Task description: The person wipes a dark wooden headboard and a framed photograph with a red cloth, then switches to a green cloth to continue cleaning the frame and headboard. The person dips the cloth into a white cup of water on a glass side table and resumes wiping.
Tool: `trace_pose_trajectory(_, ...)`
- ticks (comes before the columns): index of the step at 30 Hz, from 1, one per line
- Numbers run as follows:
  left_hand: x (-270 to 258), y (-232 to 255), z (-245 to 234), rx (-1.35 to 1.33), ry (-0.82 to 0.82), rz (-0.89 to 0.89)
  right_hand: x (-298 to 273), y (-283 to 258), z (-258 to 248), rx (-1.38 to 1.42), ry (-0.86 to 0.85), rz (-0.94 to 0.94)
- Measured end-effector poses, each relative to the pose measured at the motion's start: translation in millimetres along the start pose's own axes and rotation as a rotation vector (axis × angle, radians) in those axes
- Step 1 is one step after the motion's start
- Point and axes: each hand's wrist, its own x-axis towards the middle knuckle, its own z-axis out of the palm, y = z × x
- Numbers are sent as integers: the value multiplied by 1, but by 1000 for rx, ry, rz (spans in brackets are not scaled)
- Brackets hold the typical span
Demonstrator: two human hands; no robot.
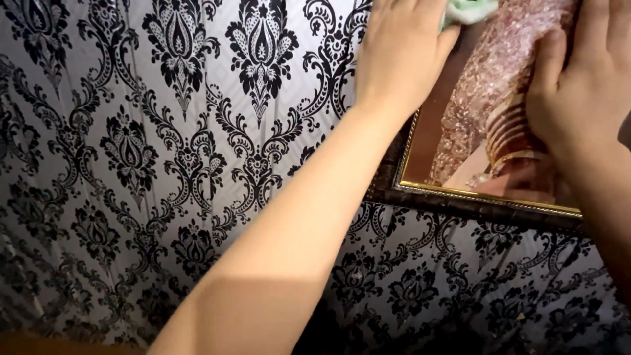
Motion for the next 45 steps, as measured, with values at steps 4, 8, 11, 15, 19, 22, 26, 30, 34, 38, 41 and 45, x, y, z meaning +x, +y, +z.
trace_pose_trajectory(4, -19, 2, 5, 162, -116, -38, -1, -2, -3, -17, -10, 4)
trace_pose_trajectory(8, -63, 13, -17, 530, -351, -15, -2, -3, -2, 30, -17, 33)
trace_pose_trajectory(11, -104, 17, -22, 236, -372, -64, -4, 0, -2, -25, -2, -13)
trace_pose_trajectory(15, -149, 27, -36, -12, -328, -107, -6, 4, 1, -43, 20, -27)
trace_pose_trajectory(19, -179, 37, -49, -90, -308, -156, -11, 1, 0, -139, 19, -29)
trace_pose_trajectory(22, -184, 45, -61, -110, -298, -185, -7, -9, -11, -103, 25, -62)
trace_pose_trajectory(26, -189, 47, -60, -104, -307, -202, -10, -11, -15, -111, -25, -47)
trace_pose_trajectory(30, -196, 49, -66, -141, -312, -215, -15, -20, -21, 67, -161, 92)
trace_pose_trajectory(34, -198, 52, -74, -198, -309, -234, -26, -31, -21, 34, -439, 338)
trace_pose_trajectory(38, -196, 54, -76, -230, -305, -249, -44, -48, -20, 108, -364, 249)
trace_pose_trajectory(41, -198, 55, -74, -225, -290, -253, -56, -70, -26, 186, -291, 195)
trace_pose_trajectory(45, -200, 55, -74, -266, -245, -252, -77, -106, -27, 486, -97, 43)
